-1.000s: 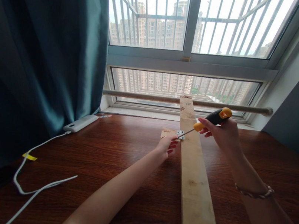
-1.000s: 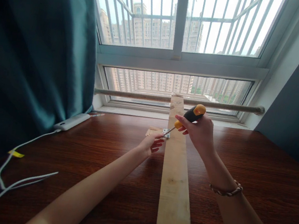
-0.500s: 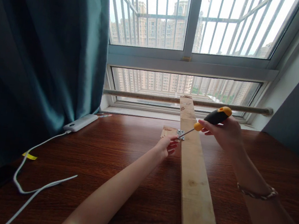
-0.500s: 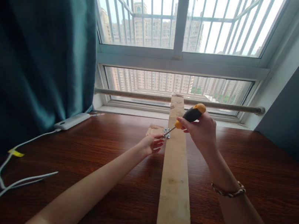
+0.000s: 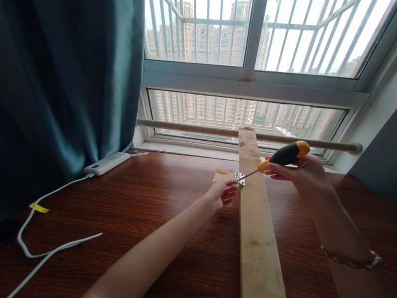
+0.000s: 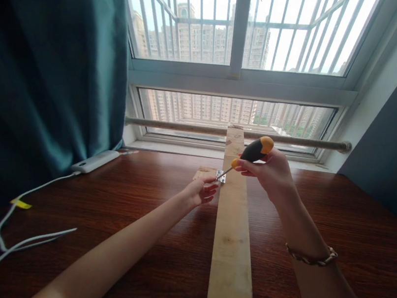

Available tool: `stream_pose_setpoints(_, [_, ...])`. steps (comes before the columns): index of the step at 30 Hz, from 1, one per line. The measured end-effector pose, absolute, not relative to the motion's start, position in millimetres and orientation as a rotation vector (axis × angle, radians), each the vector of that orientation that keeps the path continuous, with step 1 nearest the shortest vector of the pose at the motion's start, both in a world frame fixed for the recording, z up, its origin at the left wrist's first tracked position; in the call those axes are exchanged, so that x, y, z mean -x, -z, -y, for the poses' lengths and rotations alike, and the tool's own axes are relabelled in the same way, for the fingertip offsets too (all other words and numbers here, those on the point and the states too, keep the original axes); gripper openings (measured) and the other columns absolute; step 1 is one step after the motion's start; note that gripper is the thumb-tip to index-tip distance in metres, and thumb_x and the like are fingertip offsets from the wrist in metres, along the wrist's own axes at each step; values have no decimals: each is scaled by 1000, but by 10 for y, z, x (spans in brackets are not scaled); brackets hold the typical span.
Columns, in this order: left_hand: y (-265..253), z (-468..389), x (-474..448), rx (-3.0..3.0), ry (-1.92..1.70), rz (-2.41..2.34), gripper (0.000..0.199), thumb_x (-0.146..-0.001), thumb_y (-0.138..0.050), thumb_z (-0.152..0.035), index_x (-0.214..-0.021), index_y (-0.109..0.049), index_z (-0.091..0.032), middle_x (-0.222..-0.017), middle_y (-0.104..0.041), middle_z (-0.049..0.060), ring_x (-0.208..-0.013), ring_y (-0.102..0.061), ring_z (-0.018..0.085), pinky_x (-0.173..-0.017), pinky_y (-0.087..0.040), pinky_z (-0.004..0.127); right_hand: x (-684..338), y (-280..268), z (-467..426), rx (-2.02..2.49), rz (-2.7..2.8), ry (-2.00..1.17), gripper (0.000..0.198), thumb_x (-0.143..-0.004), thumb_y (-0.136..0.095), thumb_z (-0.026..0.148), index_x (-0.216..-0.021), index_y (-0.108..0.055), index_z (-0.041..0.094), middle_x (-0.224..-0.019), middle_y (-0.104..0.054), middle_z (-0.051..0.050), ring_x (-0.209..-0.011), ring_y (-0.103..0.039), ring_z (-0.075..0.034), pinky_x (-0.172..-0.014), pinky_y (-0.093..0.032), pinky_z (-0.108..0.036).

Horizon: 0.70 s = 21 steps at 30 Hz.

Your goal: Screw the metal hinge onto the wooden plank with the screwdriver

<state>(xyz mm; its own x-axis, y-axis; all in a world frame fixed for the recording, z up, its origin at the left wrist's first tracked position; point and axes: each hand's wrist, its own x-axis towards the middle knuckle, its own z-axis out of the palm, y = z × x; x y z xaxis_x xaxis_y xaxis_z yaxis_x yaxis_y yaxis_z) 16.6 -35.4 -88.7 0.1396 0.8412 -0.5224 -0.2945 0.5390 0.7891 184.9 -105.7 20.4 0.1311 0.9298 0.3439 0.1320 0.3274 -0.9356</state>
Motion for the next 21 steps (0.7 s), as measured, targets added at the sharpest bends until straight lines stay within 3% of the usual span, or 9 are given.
stream_pose_setpoints(4, [870, 370, -158, -583, -893, -1144, 14, -68, -68, -28, -64, -60, -17, -65, -59, 1, -53, -49, 10, -56, -36, 26, -1786, -138, 1034, 1265, 1310, -385, 35, -54, -77, 43, -65, -62, 13, -58, -68, -7, -48, -65, -21, -43, -55, -30])
stream_pose_setpoints(9, [917, 333, -154, -578, -908, -1129, 10, -70, -65, -25, -68, -62, -16, -63, -59, 1, -50, -49, 9, -53, -37, 25, -1767, -118, 1051, 1397, 1327, -2, 36, -60, -71, 50, -57, -58, 16, -47, -63, -3, -42, -61, -19, -43, -51, -30])
stream_pose_setpoints(16, [993, 267, -158, -549, -937, -1077, 9, -69, -67, -23, -68, -62, -16, -60, -60, 3, -44, -48, 8, -48, -39, 22, -1796, -78, 924, 1103, 1207, -493, 43, -53, -76, 47, -75, -56, 15, -67, -68, -6, -48, -63, -18, -40, -52, -29])
stream_pose_setpoints(21, [962, 286, -165, -529, -955, -1041, 9, -73, -64, -19, -67, -60, -14, -58, -58, 3, -45, -48, 8, -48, -42, 21, -2082, -3, 695, 1110, 1052, -345, 46, -67, -62, 58, -87, -55, 17, -73, -68, -7, -46, -59, -16, -38, -47, -28])
